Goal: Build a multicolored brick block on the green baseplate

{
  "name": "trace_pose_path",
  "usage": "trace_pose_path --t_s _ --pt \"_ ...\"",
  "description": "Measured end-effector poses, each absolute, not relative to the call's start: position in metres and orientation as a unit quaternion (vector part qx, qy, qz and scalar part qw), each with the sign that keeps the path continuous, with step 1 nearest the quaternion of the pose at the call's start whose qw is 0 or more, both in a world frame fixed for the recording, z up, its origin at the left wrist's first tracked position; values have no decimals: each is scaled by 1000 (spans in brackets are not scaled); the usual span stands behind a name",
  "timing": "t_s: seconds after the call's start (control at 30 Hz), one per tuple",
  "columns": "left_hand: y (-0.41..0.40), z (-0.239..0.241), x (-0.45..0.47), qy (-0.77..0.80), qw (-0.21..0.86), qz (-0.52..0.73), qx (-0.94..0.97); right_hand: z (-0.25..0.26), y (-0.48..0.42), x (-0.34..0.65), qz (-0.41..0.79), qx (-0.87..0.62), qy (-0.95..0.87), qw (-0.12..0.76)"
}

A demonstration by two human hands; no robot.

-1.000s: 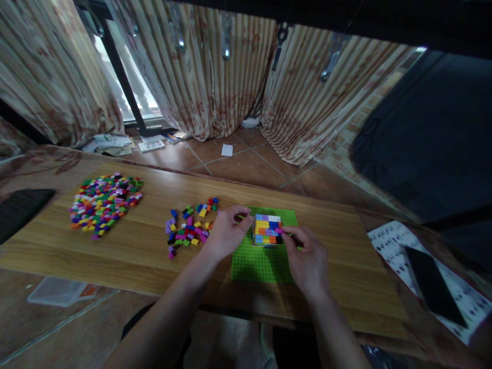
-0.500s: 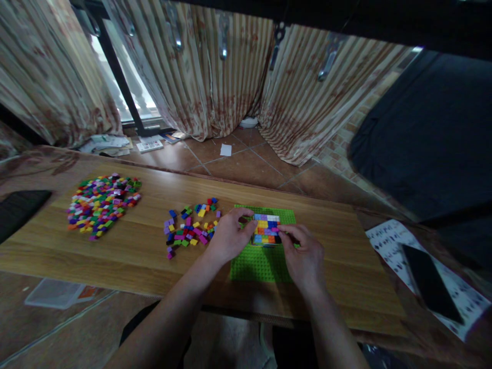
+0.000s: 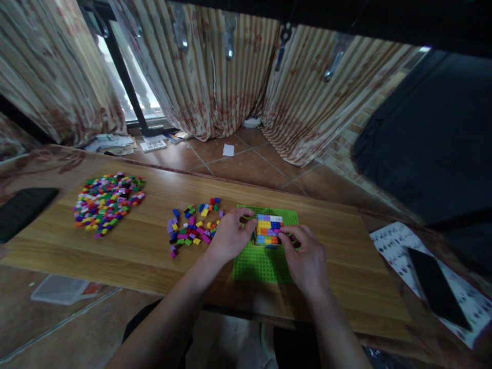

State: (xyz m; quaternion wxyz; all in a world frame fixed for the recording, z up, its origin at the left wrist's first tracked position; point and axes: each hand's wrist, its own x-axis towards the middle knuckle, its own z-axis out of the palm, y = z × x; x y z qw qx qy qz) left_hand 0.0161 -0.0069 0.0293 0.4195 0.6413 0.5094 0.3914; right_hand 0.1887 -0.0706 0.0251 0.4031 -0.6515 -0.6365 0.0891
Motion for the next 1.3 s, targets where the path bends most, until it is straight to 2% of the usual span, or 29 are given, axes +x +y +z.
trace_pose_path --t_s 0.33,0.57,0.77,1.07,1.3 --pt "-7 26 15 489 433 397 645 30 -74 178 102 -613 -667 411" --pt "-6 24 11 453 503 387 627 27 -73 157 92 -621 -647 432" --pt "-5 21 10 447 548 361 608 25 -72 151 71 -640 -647 409" --pt "-6 9 14 439 531 376 619 23 -73 152 83 -626 -661 406" --pt "-7 7 15 435 526 379 626 21 -73 154 91 -616 -646 441"
